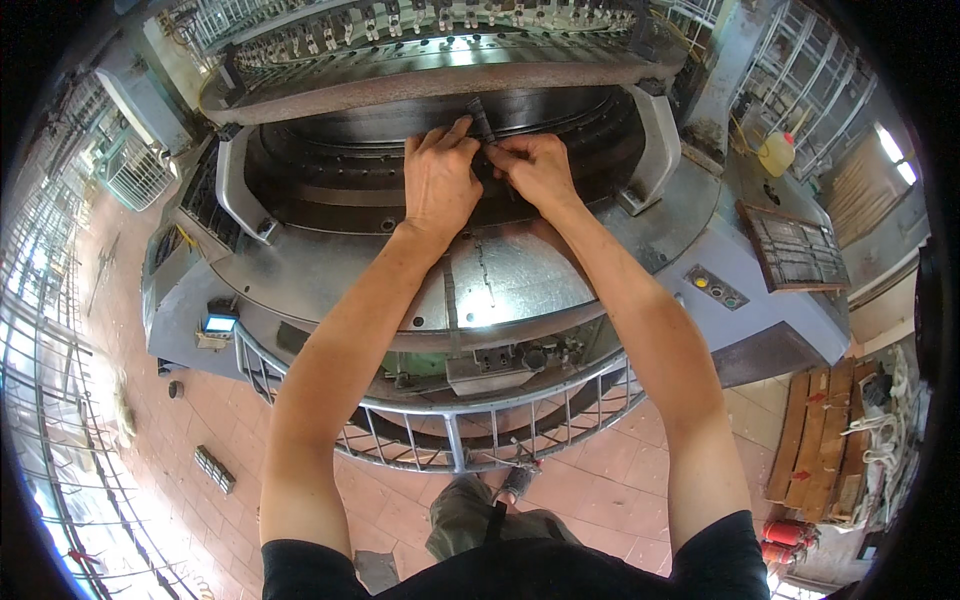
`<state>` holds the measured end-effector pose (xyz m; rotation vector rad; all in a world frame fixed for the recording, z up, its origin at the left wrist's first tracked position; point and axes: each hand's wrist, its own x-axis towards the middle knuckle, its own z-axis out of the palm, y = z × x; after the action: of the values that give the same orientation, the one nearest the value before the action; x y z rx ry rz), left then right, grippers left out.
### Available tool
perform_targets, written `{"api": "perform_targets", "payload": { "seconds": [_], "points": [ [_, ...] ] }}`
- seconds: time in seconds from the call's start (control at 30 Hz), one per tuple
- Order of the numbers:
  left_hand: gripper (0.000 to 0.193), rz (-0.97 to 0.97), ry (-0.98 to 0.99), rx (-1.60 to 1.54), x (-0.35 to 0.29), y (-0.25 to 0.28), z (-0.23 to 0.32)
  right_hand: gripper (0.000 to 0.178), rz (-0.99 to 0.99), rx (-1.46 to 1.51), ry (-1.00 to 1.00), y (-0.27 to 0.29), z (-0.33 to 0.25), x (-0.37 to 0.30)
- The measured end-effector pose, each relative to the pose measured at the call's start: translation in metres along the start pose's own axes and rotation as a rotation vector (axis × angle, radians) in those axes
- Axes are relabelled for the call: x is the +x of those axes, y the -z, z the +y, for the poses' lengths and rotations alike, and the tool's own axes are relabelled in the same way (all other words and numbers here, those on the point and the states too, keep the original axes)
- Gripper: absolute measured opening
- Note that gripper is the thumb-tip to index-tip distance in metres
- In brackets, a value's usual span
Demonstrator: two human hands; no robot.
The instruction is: The person repeatedly picks up small metal strips and inserts them into slots on a large circular machine. The person handles the strips one at a time, aligning and pressing them into place on the machine's inner ring.
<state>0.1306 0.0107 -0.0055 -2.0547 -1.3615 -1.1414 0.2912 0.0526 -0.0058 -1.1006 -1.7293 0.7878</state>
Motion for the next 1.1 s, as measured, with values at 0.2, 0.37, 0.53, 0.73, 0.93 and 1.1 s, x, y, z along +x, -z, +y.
{"api": "perform_targets", "payload": {
  "seconds": [0.2, 0.37, 0.53, 0.73, 0.93, 1.1],
  "points": [
    [0.026, 0.009, -0.005, 0.006, -0.0002, -0.0016, 0.0002, 0.021, 0.004, -0.028, 0.011, 0.0015, -0.0026, -0.0017],
    [0.025, 0.017, -0.010, 0.009, -0.0002, -0.0031, 0.0005, 0.020, 0.012, -0.030, 0.015, 0.0016, -0.0025, -0.0009],
    [0.025, 0.006, -0.002, 0.008, 0.0001, -0.0026, 0.0018, 0.020, 0.026, -0.050, 0.035, 0.0017, -0.0030, -0.0018],
    [0.025, -0.009, 0.008, 0.010, 0.0002, -0.0009, 0.0035, 0.020, 0.008, -0.046, -0.001, 0.0024, -0.0042, -0.0021],
    [0.025, -0.012, -0.010, 0.012, 0.0003, -0.0008, 0.0036, 0.021, 0.035, -0.057, 0.028, 0.0007, -0.0003, -0.0004],
    [0.024, -0.036, -0.003, 0.007, 0.0001, -0.0012, 0.0037, 0.021, 0.030, -0.076, 0.024, 0.0007, 0.0000, 0.0003]
  ]
}}
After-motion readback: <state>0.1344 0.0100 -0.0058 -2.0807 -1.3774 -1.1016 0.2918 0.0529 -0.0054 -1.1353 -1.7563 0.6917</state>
